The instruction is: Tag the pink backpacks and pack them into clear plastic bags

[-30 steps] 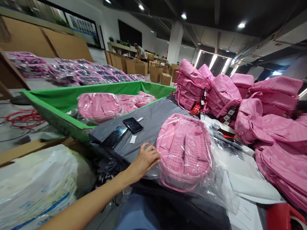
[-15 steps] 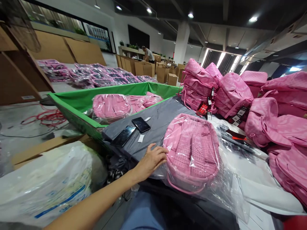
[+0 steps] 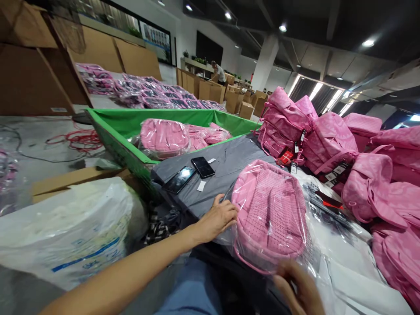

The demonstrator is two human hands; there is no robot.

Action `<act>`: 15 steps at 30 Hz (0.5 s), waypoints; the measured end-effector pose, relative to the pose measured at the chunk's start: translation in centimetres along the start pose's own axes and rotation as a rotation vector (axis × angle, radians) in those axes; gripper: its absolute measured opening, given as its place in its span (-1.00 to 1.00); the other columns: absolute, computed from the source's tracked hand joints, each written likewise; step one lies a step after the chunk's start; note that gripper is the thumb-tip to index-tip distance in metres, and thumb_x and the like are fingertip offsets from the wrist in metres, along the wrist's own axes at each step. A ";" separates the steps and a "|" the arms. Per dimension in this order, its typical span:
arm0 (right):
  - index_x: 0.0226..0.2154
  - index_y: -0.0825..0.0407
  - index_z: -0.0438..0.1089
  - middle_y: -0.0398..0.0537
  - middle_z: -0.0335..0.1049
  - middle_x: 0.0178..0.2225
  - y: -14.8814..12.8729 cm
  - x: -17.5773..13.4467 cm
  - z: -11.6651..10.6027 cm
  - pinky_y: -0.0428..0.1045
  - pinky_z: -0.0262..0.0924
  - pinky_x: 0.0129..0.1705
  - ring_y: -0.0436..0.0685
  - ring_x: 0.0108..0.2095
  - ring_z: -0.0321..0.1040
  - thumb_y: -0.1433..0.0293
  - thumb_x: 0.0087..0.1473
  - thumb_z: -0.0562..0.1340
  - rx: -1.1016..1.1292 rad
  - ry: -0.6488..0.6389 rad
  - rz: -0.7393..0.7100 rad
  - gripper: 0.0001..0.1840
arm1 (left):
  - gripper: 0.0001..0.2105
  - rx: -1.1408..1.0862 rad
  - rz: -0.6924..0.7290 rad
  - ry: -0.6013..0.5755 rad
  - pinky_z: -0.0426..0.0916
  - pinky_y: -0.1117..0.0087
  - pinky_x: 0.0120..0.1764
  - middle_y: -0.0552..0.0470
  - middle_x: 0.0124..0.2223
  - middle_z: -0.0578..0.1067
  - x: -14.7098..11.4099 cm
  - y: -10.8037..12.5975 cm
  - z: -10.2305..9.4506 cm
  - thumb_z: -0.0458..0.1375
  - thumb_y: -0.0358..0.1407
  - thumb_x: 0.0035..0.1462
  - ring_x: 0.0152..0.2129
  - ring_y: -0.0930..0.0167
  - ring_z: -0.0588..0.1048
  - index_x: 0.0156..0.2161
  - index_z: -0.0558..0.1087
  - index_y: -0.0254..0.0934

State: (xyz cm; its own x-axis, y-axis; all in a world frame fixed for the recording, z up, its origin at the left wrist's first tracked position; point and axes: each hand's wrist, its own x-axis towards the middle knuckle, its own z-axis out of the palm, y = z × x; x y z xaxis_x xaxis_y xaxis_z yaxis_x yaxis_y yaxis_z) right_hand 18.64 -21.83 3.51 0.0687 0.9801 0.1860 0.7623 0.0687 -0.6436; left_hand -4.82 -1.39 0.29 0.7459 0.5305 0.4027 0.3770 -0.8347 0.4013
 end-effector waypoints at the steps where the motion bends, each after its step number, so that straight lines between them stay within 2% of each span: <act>1: -0.42 -0.07 0.33 -0.16 0.35 -0.50 -1.5 2.7 0.5 -0.04 0.19 -0.43 0.04 -0.49 0.30 0.09 0.29 0.13 -0.064 -0.155 -0.143 -0.66 | -0.93 0.005 0.000 0.004 -0.12 -0.05 0.22 0.01 -0.04 0.58 0.0 0.0 0.0 0.19 -0.35 0.31 -0.09 0.30 0.48 -0.25 0.44 -0.27; 3: -0.40 -0.03 0.33 -0.16 0.40 -0.46 -3.8 8.0 1.3 -0.07 0.08 -0.38 0.02 -0.44 0.30 0.31 0.28 0.15 -0.255 -0.299 -0.313 -0.79 | -0.94 0.018 0.008 0.020 -0.10 -0.03 0.22 0.01 -0.06 0.58 0.0 0.1 0.1 0.20 -0.36 0.30 -0.10 0.30 0.47 -0.25 0.44 -0.27; 4: -0.42 -0.02 0.33 -0.18 0.40 -0.47 -4.5 10.2 1.6 -0.07 0.02 -0.37 0.01 -0.44 0.30 0.40 0.22 0.19 -0.354 -0.344 -0.315 -0.84 | -0.94 0.025 0.010 0.031 -0.09 -0.02 0.22 0.01 -0.08 0.58 0.0 0.1 0.2 0.20 -0.37 0.30 -0.11 0.30 0.47 -0.25 0.44 -0.27; 5: -0.42 -0.02 0.33 -0.20 0.41 -0.48 -4.7 12.1 1.8 -0.08 -0.01 -0.38 0.00 -0.44 0.30 0.46 0.17 0.21 -0.421 -0.372 -0.283 -0.87 | -0.95 0.030 0.010 0.040 -0.08 -0.01 0.22 0.01 -0.10 0.58 -0.1 0.1 0.2 0.19 -0.37 0.30 -0.12 0.31 0.47 -0.25 0.44 -0.27; 7: -0.37 -0.03 0.32 -0.26 0.40 -0.50 -4.4 14.7 1.7 -0.10 -0.05 -0.40 0.00 -0.47 0.30 0.46 0.11 0.29 -0.459 -0.407 -0.151 -0.88 | -0.93 0.029 0.002 0.061 -0.06 0.00 0.22 0.03 -0.15 0.58 0.0 0.1 0.3 0.17 -0.37 0.31 -0.15 0.32 0.47 -0.25 0.44 -0.27; 9: -0.31 -0.05 0.29 -0.29 0.39 -0.51 -3.3 15.6 1.0 -0.11 -0.07 -0.44 0.01 -0.50 0.29 0.34 0.09 0.35 -0.437 -0.393 -0.039 -0.81 | -0.91 0.023 -0.001 0.075 -0.05 0.02 0.22 0.05 -0.19 0.57 0.0 0.0 0.4 0.15 -0.36 0.33 -0.18 0.34 0.46 -0.27 0.43 -0.26; 11: -0.35 -0.05 0.24 -0.28 0.37 -0.52 -2.4 15.2 0.0 -0.10 -0.09 -0.46 0.03 -0.52 0.27 0.26 0.11 0.34 -0.481 -0.271 0.006 -0.76 | -0.88 0.022 0.003 0.073 -0.04 0.02 0.22 0.06 -0.22 0.56 0.1 -0.1 0.3 0.14 -0.34 0.34 -0.21 0.34 0.45 -0.29 0.42 -0.25; 13: -0.40 -0.05 0.21 -0.23 0.36 -0.52 -2.2 13.9 -0.4 -0.09 -0.09 -0.46 0.03 -0.53 0.25 0.27 0.17 0.27 -0.532 -0.129 -0.031 -0.77 | -0.86 0.028 0.010 0.058 -0.04 0.02 0.22 0.06 -0.24 0.54 0.2 -0.2 0.3 0.13 -0.34 0.34 -0.23 0.34 0.45 -0.31 0.41 -0.26; 15: -0.40 -0.04 0.23 -0.18 0.39 -0.47 -2.7 12.5 0.5 -0.09 -0.05 -0.44 0.02 -0.51 0.27 0.30 0.20 0.23 -0.538 -0.100 -0.142 -0.81 | -0.86 0.028 0.021 0.051 -0.04 0.02 0.22 0.06 -0.25 0.54 0.2 -0.1 0.3 0.13 -0.35 0.34 -0.24 0.34 0.45 -0.31 0.41 -0.25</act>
State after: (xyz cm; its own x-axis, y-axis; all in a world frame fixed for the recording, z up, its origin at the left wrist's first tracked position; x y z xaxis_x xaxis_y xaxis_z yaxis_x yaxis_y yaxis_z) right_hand 17.12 -9.69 7.24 -0.1000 0.9827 0.1557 0.9821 0.1226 -0.1428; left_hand -4.59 -1.20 0.08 0.7251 0.5192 0.4524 0.3776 -0.8491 0.3694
